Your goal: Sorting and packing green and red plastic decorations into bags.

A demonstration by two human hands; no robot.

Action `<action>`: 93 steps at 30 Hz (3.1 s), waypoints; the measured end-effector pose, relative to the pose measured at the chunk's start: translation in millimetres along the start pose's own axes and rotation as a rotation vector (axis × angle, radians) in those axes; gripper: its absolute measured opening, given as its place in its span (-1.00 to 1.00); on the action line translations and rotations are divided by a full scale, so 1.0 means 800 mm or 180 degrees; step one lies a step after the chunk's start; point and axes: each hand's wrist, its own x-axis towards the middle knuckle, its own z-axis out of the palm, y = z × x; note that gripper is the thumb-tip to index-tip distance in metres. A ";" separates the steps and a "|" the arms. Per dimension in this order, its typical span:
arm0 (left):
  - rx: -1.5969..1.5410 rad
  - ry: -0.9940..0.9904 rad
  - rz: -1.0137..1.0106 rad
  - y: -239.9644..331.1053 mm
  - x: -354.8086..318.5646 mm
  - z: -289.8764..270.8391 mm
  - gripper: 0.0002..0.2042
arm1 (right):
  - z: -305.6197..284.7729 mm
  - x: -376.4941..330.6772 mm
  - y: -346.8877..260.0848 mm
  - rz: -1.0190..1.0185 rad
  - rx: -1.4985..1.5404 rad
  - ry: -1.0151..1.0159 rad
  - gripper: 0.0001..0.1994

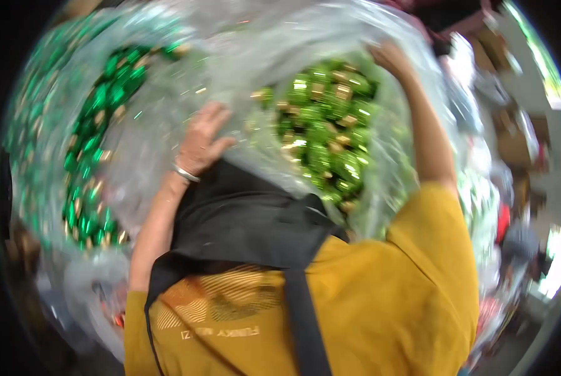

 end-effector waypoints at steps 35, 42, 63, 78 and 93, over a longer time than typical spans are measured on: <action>0.1771 0.0622 -0.2107 -0.023 -0.294 -0.181 -0.78 | -0.403 0.195 -0.561 -0.2375 0.4146 0.2372 -0.60; 0.2223 0.0404 -0.2083 -0.068 -0.273 -0.161 -0.89 | -0.420 0.038 -0.650 -0.2457 0.6463 0.2759 -0.49; 0.2369 0.0624 -0.1864 -0.025 -0.265 -0.227 -0.93 | -0.381 0.013 -0.601 -0.2102 0.2977 0.2894 -0.55; 0.1585 0.1447 -0.0885 -0.022 -0.180 -0.253 -0.61 | -0.346 -0.021 -0.542 -0.2054 0.4505 0.2967 -0.94; 0.1139 0.1534 -0.1028 0.050 -0.264 -0.189 -0.84 | -0.437 -0.012 -0.586 -0.4189 0.2334 0.1186 -0.85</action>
